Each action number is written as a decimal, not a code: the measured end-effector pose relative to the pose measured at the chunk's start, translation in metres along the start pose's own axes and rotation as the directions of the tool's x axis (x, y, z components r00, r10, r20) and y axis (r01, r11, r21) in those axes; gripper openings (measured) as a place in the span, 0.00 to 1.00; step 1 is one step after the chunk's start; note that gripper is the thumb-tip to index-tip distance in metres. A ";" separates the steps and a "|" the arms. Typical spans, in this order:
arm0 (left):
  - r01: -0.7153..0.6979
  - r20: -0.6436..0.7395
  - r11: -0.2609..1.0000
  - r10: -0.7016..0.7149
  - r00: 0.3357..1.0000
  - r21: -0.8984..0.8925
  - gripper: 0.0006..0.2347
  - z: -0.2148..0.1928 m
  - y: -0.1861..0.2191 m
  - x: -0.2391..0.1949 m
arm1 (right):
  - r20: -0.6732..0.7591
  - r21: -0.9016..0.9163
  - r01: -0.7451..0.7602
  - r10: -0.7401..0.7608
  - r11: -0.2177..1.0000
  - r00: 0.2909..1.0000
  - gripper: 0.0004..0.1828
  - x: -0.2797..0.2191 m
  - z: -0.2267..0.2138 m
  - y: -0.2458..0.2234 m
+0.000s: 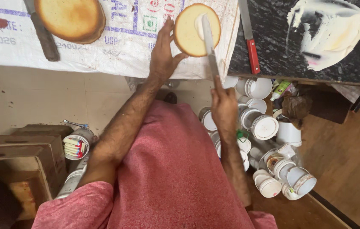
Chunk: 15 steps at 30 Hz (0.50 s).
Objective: The person trims the tops and sides of cake rounds using a long knife, clears the scraps onto a tray, and applies frosting to several square cake boards using a palette knife.
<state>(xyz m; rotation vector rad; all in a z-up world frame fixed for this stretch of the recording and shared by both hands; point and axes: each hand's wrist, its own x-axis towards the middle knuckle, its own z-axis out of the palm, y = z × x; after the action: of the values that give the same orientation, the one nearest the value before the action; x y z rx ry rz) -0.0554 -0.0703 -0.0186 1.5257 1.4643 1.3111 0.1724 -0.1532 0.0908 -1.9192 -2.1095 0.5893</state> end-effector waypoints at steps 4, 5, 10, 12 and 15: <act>-0.001 -0.049 0.994 -0.004 0.999 -0.110 0.51 0.003 -0.006 -0.003 | 0.129 -0.116 0.054 -0.039 0.992 0.991 0.25 -0.026 -0.012 -0.017; -0.014 -0.056 0.994 0.008 0.998 -0.107 0.51 0.002 -0.007 -0.001 | 0.129 -0.087 0.069 -0.057 0.994 0.990 0.25 -0.033 -0.021 -0.018; -0.010 -0.044 0.992 0.005 0.999 -0.128 0.50 0.006 -0.009 -0.001 | 0.072 -0.011 -0.008 0.009 1.000 0.997 0.24 -0.021 -0.046 -0.005; 0.000 -0.038 0.994 -0.004 0.999 -0.109 0.51 0.006 -0.008 -0.002 | 0.014 -0.104 0.000 0.002 0.995 1.000 0.24 0.004 -0.035 -0.004; 0.048 -0.032 0.995 -0.051 0.998 -0.089 0.51 0.003 -0.006 -0.009 | -0.091 -0.370 0.017 -0.055 0.929 0.994 0.28 0.017 -0.020 -0.005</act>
<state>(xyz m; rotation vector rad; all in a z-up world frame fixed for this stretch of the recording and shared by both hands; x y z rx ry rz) -0.0532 -0.0775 -0.0276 1.4089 1.4371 1.3605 0.1742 -0.1336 0.1089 -2.0376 -2.3135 0.0843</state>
